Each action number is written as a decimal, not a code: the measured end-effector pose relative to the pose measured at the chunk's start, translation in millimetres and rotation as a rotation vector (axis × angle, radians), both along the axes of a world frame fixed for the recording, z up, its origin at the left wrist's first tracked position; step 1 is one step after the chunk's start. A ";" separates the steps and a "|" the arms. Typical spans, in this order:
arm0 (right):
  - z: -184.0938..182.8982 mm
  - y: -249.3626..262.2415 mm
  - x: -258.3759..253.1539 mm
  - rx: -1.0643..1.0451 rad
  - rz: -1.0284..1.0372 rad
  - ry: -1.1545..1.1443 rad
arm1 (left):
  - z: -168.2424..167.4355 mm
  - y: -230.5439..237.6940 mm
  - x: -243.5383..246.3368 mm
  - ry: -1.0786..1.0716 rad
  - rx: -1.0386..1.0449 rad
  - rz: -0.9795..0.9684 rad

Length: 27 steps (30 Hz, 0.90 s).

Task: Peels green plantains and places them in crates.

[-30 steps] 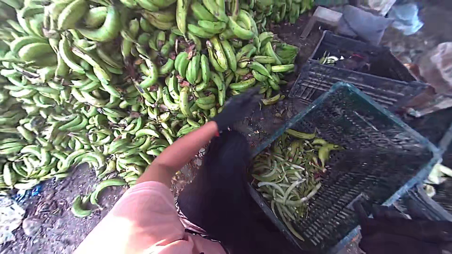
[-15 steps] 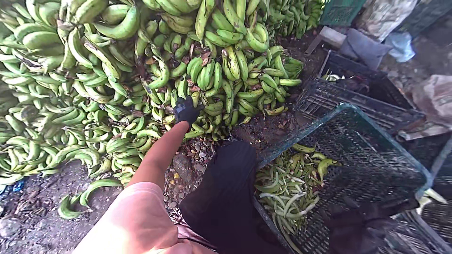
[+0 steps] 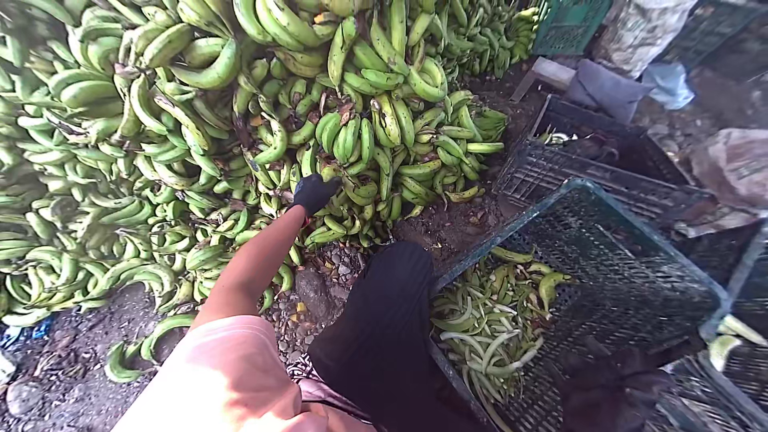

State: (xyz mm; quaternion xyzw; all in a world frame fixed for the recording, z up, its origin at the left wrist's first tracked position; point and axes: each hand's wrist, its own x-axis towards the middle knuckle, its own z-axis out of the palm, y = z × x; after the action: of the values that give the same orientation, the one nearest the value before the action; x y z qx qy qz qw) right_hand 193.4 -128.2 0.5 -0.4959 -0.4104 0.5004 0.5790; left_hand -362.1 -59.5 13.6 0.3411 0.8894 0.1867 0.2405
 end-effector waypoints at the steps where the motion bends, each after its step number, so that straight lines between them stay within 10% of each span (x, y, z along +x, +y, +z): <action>1: 2.7 -0.4 -2.5 -0.002 -0.008 0.016 | -2.8 -0.1 1.0 -0.032 0.022 0.023; 16: 2.7 7.4 -8.4 -0.051 -0.026 -0.017 | -39.8 -52.8 15.6 -0.258 0.214 0.239; 21: -14.1 11.5 -1.9 -0.102 0.045 -0.010 | -34.3 -129.0 20.8 -0.527 0.622 0.395; 27: -5.5 -8.9 -10.6 -0.079 0.082 -0.094 | 56.6 -101.0 54.9 -0.718 1.251 -0.015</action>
State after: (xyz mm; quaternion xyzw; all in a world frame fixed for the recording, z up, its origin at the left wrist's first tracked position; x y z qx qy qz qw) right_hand 182.8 -137.1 -4.9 -0.5240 -0.4370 0.5156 0.5183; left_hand -307.2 -160.5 70.2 0.3386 0.4795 0.7601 0.2787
